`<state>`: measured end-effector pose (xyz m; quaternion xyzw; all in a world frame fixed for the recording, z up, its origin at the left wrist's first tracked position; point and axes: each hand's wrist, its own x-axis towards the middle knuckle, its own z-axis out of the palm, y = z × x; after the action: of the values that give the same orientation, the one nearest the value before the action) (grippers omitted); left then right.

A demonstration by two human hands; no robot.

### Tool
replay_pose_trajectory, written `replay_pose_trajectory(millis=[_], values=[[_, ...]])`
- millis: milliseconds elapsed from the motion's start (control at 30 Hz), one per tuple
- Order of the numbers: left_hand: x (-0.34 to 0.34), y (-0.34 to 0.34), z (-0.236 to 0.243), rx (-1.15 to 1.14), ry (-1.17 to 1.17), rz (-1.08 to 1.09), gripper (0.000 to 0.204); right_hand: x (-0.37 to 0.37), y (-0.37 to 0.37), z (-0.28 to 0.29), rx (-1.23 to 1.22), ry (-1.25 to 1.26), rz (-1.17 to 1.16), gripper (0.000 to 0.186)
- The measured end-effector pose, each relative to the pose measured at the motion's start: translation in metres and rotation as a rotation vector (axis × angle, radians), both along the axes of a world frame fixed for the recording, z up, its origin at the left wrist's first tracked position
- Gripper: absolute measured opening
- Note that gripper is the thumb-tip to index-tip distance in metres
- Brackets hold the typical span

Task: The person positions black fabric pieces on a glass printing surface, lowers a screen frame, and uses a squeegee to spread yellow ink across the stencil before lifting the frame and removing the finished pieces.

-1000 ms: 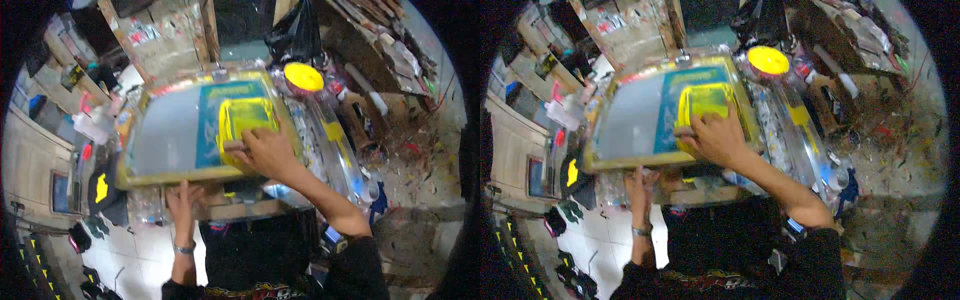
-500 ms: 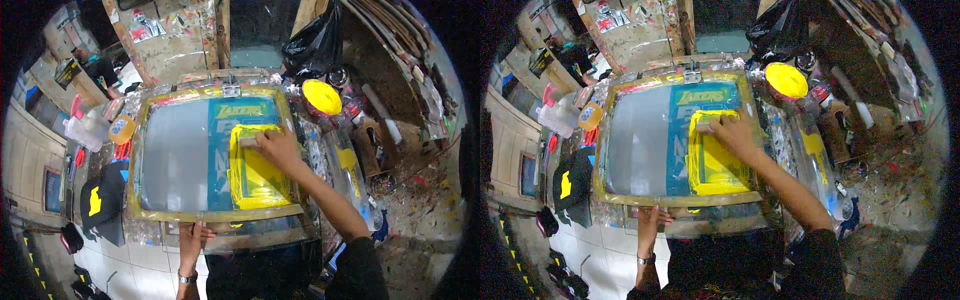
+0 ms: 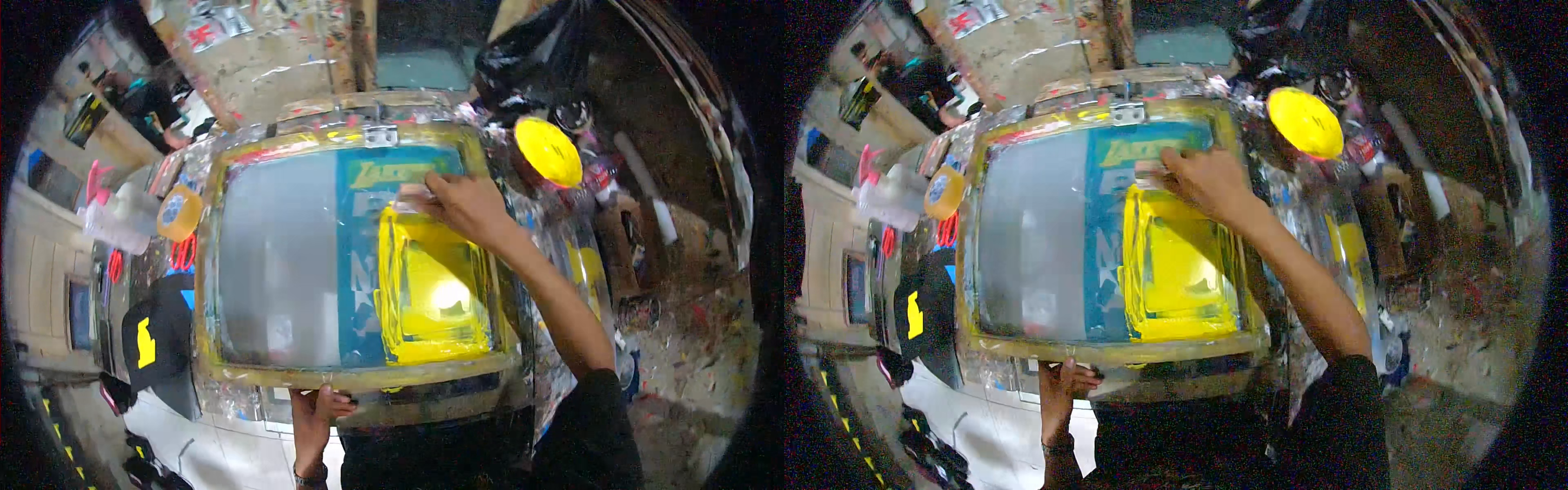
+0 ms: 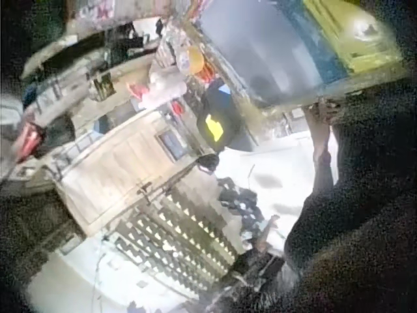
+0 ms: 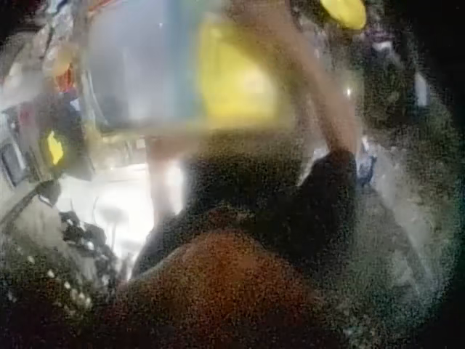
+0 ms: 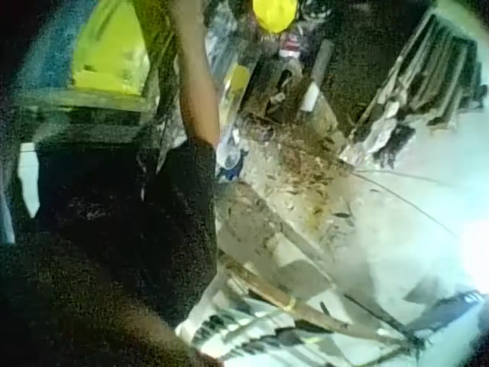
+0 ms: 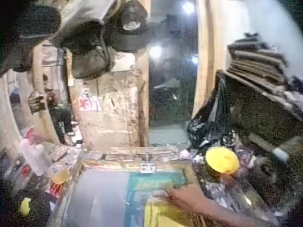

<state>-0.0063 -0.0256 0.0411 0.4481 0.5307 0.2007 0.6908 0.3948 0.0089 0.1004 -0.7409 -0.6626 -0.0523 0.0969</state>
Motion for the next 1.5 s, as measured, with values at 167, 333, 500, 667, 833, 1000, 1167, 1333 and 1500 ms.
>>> replay_pose_trajectory(millis=[167, 333, 500, 667, 833, 1000, 1167, 1333, 1500], values=[[-0.002, -0.001, -0.006, 0.004, -0.01, -0.035, 0.055, -0.049, -0.068, -0.023, 0.036, -0.138, 0.035, 0.016], [-0.003, -0.006, -0.016, 0.043, -0.032, 0.034, 0.05, -0.116, -0.15, -0.01, 0.029, -0.162, 0.1, 0.023], [0.0, -0.004, -0.019, 0.141, -0.117, 0.078, 0.041, -0.137, -0.167, 0.005, 0.079, -0.131, 0.054, 0.031], [-0.001, -0.001, 0.034, 0.401, -0.175, 0.088, 0.031, -0.161, -0.165, 0.03, 0.452, -0.059, -0.163, 0.044], [0.03, 0.022, 0.128, 0.759, -0.215, 0.031, 0.025, -0.12, -0.112, 0.126, 0.706, -0.227, -0.112, 0.048], [0.157, 0.1, 0.079, 1.117, -0.387, 0.227, 0.037, -0.086, -0.069, 0.244, 0.39, -0.189, -0.315, 0.06], [0.207, 0.13, -0.043, 1.429, 0.672, -0.105, 0.049, -0.054, -0.027, 0.266, 0.552, -0.161, -0.142, 0.077], [0.145, 0.099, -0.024, 0.986, 0.234, 0.174, 0.046, -0.026, -0.007, 0.299, 0.203, -0.118, -0.39, 0.072], [-0.032, 0.075, 0.005, 0.542, -0.156, 0.357, 0.039, -0.026, 0.01, 0.318, 0.362, -0.167, -0.259, 0.077]])
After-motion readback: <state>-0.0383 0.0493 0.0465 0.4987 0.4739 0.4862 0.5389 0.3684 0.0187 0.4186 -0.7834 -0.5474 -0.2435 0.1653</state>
